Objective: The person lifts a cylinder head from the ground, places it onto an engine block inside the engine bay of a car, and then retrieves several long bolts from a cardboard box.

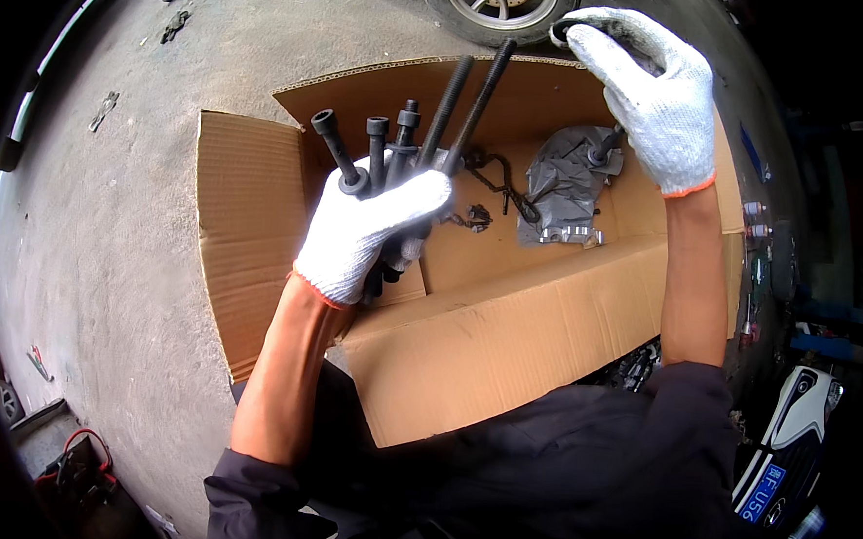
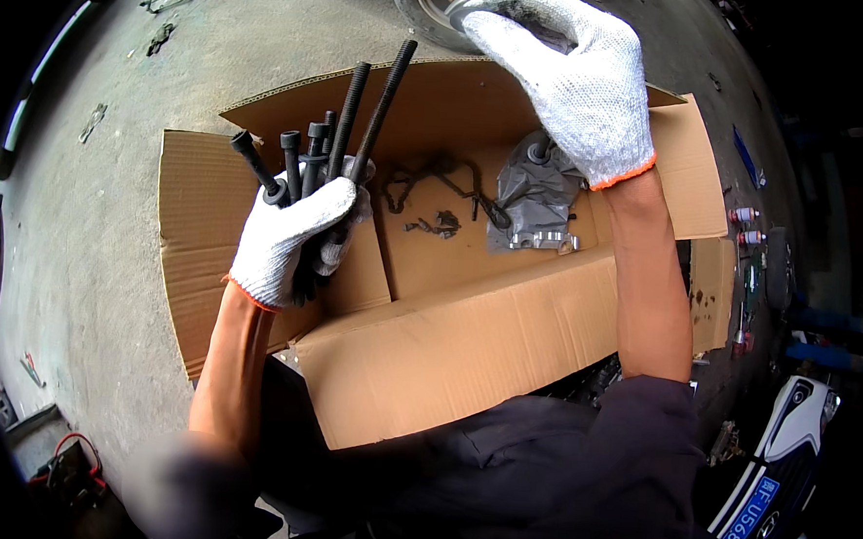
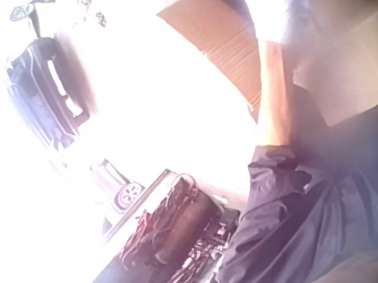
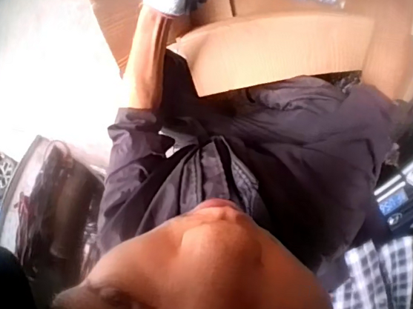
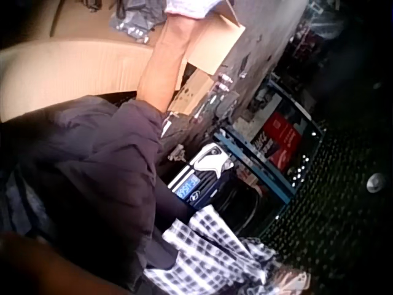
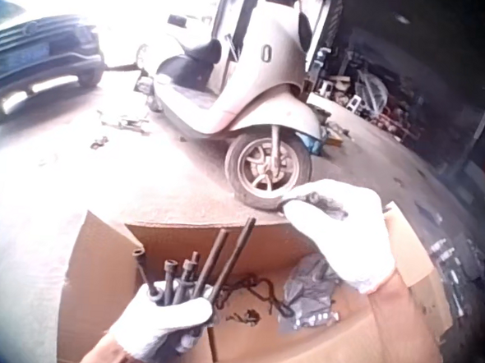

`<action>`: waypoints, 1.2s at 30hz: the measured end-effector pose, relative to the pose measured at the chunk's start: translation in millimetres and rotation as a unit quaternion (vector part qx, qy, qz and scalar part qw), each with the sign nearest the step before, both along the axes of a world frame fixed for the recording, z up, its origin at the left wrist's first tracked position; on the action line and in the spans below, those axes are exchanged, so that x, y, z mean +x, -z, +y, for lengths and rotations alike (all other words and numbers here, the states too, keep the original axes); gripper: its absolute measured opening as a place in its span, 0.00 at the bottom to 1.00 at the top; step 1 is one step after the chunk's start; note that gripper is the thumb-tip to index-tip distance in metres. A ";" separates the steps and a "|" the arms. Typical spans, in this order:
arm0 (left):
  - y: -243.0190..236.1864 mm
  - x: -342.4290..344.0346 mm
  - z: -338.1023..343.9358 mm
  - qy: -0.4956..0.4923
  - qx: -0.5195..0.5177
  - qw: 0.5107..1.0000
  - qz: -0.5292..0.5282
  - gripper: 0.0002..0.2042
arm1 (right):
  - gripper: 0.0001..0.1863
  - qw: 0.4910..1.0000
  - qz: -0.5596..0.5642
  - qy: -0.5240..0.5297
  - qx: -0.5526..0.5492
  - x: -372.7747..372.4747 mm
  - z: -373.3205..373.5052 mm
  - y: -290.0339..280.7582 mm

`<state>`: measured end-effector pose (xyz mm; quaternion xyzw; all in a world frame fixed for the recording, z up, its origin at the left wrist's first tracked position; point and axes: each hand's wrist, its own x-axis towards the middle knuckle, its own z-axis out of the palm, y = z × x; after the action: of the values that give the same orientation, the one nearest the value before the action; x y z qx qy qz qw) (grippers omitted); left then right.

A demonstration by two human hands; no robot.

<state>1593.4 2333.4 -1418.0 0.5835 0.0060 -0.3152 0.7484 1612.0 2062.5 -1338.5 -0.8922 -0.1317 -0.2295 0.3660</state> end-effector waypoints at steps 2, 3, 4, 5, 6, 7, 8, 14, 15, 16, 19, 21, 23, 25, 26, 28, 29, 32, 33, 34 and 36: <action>1.3 -0.6 -0.1 0.000 -0.010 1.000 -0.002 0.23 | 0.10 0.999 0.016 -0.012 0.044 -4.7 14.0 5.3; 0.9 0.1 -1.4 0.002 -0.014 1.000 -0.008 0.23 | 0.10 0.999 0.015 -0.031 0.040 -4.3 16.3 7.6; -0.3 1.5 -2.3 0.003 -0.015 1.000 -0.010 0.23 | 0.10 0.998 0.013 -0.029 0.052 -2.8 18.8 8.2; -2.1 3.2 -2.6 0.003 -0.016 1.000 -0.012 0.23 | 0.10 0.998 0.010 -0.027 0.064 -1.3 21.0 8.6; -3.9 4.9 -2.6 0.003 -0.017 1.000 -0.014 0.23 | 0.10 0.995 0.011 -0.014 0.101 0.1 23.2 8.5; -4.8 5.6 -2.3 0.006 -0.012 1.000 -0.015 0.22 | 0.11 0.991 0.011 -0.002 0.137 1.3 25.1 8.3; -5.6 5.2 -1.5 0.008 -0.007 1.000 -0.016 0.22 | 0.11 0.985 0.011 0.011 0.173 1.9 25.5 7.9; -7.3 2.9 2.7 0.014 0.021 0.999 -0.022 0.20 | 0.11 0.994 0.001 -0.036 0.103 1.0 29.4 9.8; -8.0 3.5 2.6 0.014 0.020 0.999 -0.021 0.19 | 0.11 0.994 0.000 -0.041 0.104 1.5 28.5 10.1; -8.8 3.9 2.6 0.014 0.020 1.000 -0.020 0.19 | 0.11 0.994 0.004 -0.043 0.097 -0.6 29.0 6.5; -8.6 4.0 4.4 0.004 0.019 1.000 -0.021 0.18 | 0.12 0.995 -0.033 -0.066 0.065 -4.1 34.0 5.4; -7.3 2.9 4.1 -0.010 0.014 1.000 -0.021 0.18 | 0.12 0.992 -0.029 -0.061 0.102 -4.4 32.8 5.3; -6.1 1.1 0.8 -0.026 0.003 0.999 -0.019 0.17 | 0.13 0.989 -0.024 -0.056 0.137 -5.4 31.3 4.6; -2.0 0.7 3.2 -0.034 0.006 0.999 -0.019 0.17 | 0.12 0.979 0.018 -0.037 0.202 -6.0 41.8 -3.5; 0.2 0.9 4.1 -0.038 0.007 0.999 -0.019 0.17 | 0.12 0.981 0.030 -0.052 0.183 -5.0 40.7 -2.4; 2.3 1.4 5.9 -0.052 -0.006 0.998 -0.019 0.17 | 0.11 0.980 0.065 -0.070 0.172 -5.5 39.1 -3.0; 2.8 1.5 5.9 -0.059 -0.013 0.998 -0.019 0.17 | 0.11 0.977 0.088 -0.073 0.180 -7.2 39.4 -5.7; -1.1 0.8 4.8 -0.060 -0.034 0.998 0.008 0.19 | 0.11 0.956 0.184 -0.098 0.207 -10.9 40.7 -13.3; -1.9 -0.1 3.2 -0.065 -0.047 0.997 0.011 0.19 | 0.12 0.946 0.219 -0.107 0.212 -12.3 38.9 -14.8; -0.9 0.0 4.4 -0.047 -0.051 0.998 0.005 0.20 | 0.11 0.960 0.182 -0.104 0.188 -13.8 37.8 -11.7; -0.1 1.2 6.6 -0.037 -0.062 0.997 -0.004 0.21 | 0.12 0.959 0.156 -0.083 0.220 -18.8 38.3 -15.7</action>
<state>1594.7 2340.0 -1417.9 0.5369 0.0053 -0.2854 0.7939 1593.3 2100.8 -1322.8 -0.8004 -0.0928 -0.0794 0.5869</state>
